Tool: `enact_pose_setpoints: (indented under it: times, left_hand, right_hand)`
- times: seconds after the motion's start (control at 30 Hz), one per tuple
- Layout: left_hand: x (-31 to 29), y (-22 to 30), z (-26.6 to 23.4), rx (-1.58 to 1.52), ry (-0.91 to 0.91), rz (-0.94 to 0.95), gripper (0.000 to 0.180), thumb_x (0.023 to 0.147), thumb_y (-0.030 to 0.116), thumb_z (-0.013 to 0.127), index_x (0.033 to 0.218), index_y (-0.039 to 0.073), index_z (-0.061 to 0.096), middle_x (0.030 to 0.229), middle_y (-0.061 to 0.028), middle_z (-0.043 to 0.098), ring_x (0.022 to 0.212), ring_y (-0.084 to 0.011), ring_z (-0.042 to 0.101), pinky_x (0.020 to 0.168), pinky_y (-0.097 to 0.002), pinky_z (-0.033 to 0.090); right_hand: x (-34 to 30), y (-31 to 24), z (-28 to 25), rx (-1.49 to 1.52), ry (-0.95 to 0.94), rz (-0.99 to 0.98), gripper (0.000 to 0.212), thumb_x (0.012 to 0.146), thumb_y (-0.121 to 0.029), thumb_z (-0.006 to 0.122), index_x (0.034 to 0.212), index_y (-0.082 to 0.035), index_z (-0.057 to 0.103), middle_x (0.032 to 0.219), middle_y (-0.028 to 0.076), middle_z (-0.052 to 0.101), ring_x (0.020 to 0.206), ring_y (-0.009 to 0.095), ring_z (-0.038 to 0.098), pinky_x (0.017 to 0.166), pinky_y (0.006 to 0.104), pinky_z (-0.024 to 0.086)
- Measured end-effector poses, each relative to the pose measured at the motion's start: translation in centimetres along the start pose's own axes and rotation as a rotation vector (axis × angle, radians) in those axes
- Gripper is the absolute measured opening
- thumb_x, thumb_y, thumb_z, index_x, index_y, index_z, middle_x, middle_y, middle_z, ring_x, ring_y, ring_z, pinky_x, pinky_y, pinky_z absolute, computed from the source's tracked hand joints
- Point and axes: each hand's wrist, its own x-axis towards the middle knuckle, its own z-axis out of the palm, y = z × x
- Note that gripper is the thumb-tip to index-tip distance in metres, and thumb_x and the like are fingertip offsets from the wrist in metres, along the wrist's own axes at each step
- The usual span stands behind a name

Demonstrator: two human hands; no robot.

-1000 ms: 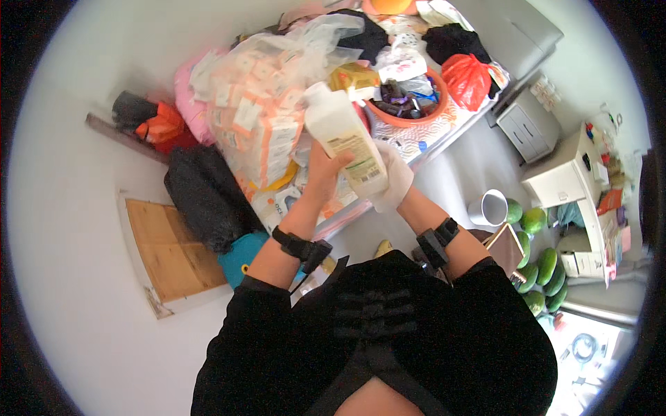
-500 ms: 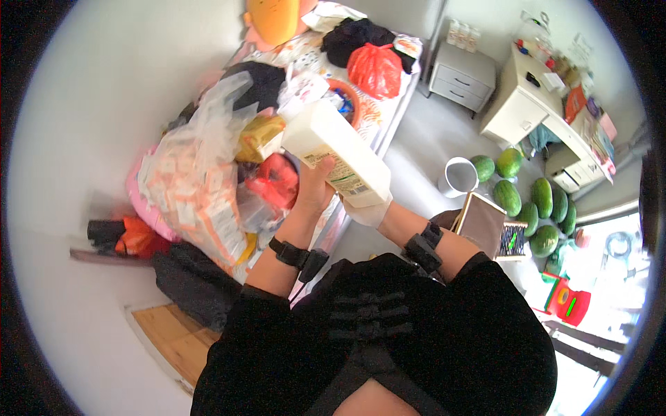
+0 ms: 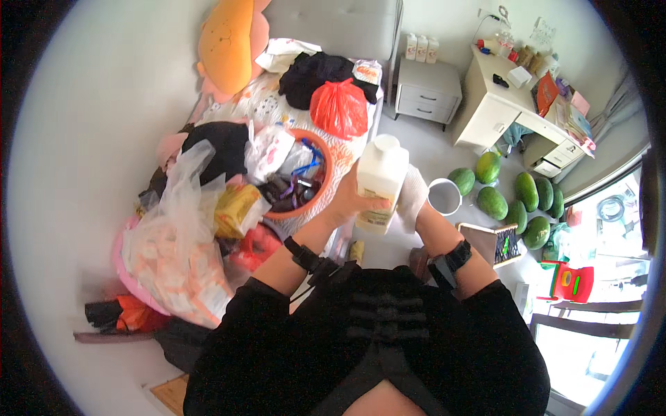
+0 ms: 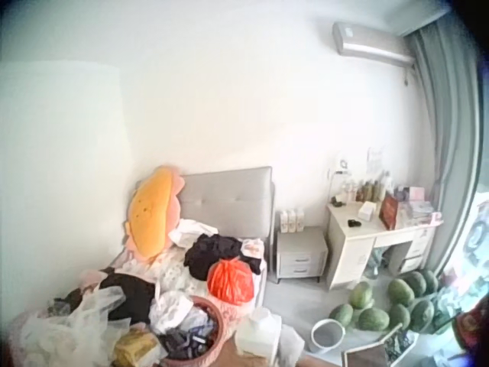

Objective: Wiping a surface and then cleaning and organizing several large white detergent or cleaning product bottles in a bedroom.

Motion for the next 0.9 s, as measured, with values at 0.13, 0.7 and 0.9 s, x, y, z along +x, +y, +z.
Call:
enact_pose_setpoints:
  times: [0.13, 0.7, 0.9]
  left_hand:
    - [4.1, -0.6, -3.8, 0.126, -0.061, -0.032, 0.092, 0.060, 0.017, 0.087, 0.136, 0.005, 0.036, 0.123, -0.0064, 0.052, 0.114, -0.0179, 0.051, 0.095, -0.0351, 0.043]
    - [25.3, -3.1, -8.8, -0.250, -0.240, -0.132, 0.068, 0.066, 0.014, 0.083, 0.123, 0.003, 0.049, 0.108, -0.0059, 0.061, 0.099, -0.0177, 0.060, 0.087, -0.0320, 0.049]
    - [37.1, -4.8, -9.6, -0.355, -0.219, -0.197, 0.057, 0.071, 0.019, 0.083, 0.116, 0.002, 0.052, 0.101, -0.0059, 0.063, 0.092, -0.0177, 0.062, 0.079, -0.0328, 0.052]
  right_hand:
    - [6.2, -4.7, 1.5, 0.066, -0.180, -0.111, 0.048, 0.097, -0.027, 0.048, 0.138, -0.003, 0.040, 0.125, 0.013, 0.056, 0.105, 0.019, 0.058, 0.092, 0.0337, 0.048]
    - [22.0, -9.3, -9.5, -0.002, -0.305, 0.022, 0.059, 0.092, -0.038, 0.054, 0.141, -0.010, 0.036, 0.131, 0.013, 0.052, 0.116, 0.022, 0.054, 0.096, 0.0350, 0.046]
    - [24.2, -16.4, -10.8, 0.318, -0.267, 0.356, 0.044, 0.088, -0.021, 0.064, 0.129, -0.007, 0.052, 0.121, 0.009, 0.060, 0.107, 0.019, 0.060, 0.092, 0.0317, 0.048]
